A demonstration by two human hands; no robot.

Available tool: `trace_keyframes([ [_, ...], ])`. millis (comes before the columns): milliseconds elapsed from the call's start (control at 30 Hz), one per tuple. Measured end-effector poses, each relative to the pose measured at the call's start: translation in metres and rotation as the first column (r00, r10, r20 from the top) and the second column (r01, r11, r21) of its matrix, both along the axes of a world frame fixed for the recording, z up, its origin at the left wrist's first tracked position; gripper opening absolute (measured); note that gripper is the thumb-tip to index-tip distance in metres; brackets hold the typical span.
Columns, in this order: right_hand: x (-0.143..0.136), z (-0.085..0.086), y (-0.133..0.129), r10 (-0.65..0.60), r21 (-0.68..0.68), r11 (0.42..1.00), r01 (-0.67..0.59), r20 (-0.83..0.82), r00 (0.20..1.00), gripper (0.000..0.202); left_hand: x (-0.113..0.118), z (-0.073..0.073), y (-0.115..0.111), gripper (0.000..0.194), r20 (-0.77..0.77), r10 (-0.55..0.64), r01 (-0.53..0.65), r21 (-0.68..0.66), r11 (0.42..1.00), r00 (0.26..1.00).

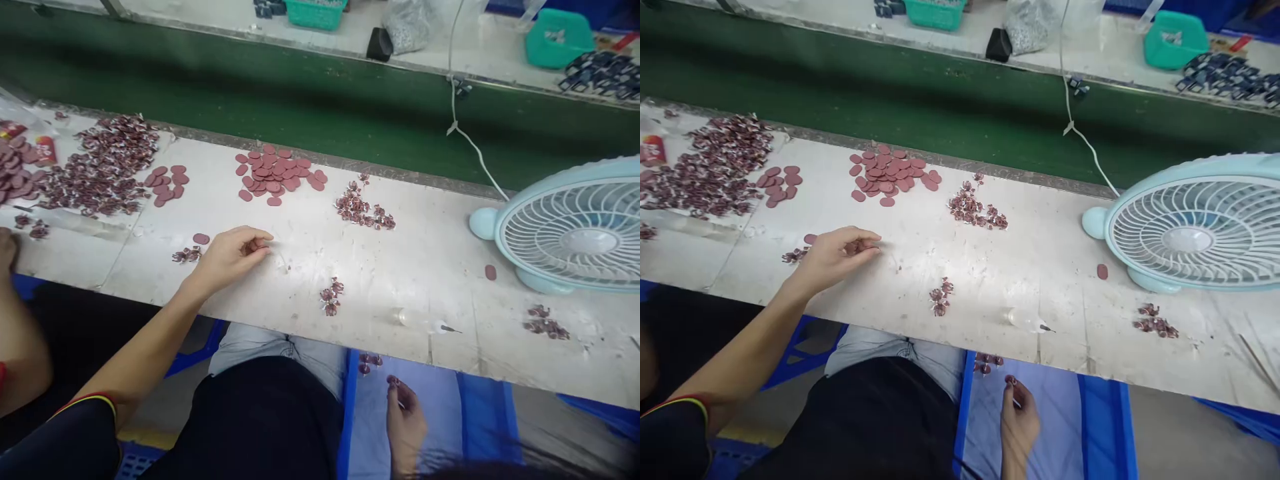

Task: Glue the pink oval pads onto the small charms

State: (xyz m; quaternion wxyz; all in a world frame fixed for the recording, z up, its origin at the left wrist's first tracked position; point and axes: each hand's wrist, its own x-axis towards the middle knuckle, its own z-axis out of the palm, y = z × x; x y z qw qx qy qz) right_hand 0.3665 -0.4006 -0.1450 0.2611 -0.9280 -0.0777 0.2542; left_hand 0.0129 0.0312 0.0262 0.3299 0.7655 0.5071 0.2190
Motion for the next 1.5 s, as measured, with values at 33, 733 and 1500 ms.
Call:
trace_keyframes([
  [33, 0.002, -0.014, 0.002, 0.014, -0.022, 1.0, -0.014, -0.008, 1.0, 0.045, 0.003, 0.003, -0.004, 0.039, 0.066, 0.005, -0.003, -0.033, 0.999, 0.998],
  [733, 0.017, -0.033, 0.031, 0.282, -0.055, 0.958, -0.28, 0.027, 0.959, 0.027, 0.007, 0.008, -0.057, 0.03, 0.702, 0.325, 0.277, -0.599, 0.751, 0.634],
  [1500, 0.019, 0.114, 0.18, 0.664, 0.053, 0.273, 0.961, -0.733, -0.148, 0.044, 0.064, -0.016, -0.146, 0.03, 0.686, 0.561, 0.604, -0.707, 0.367, 0.462],
])
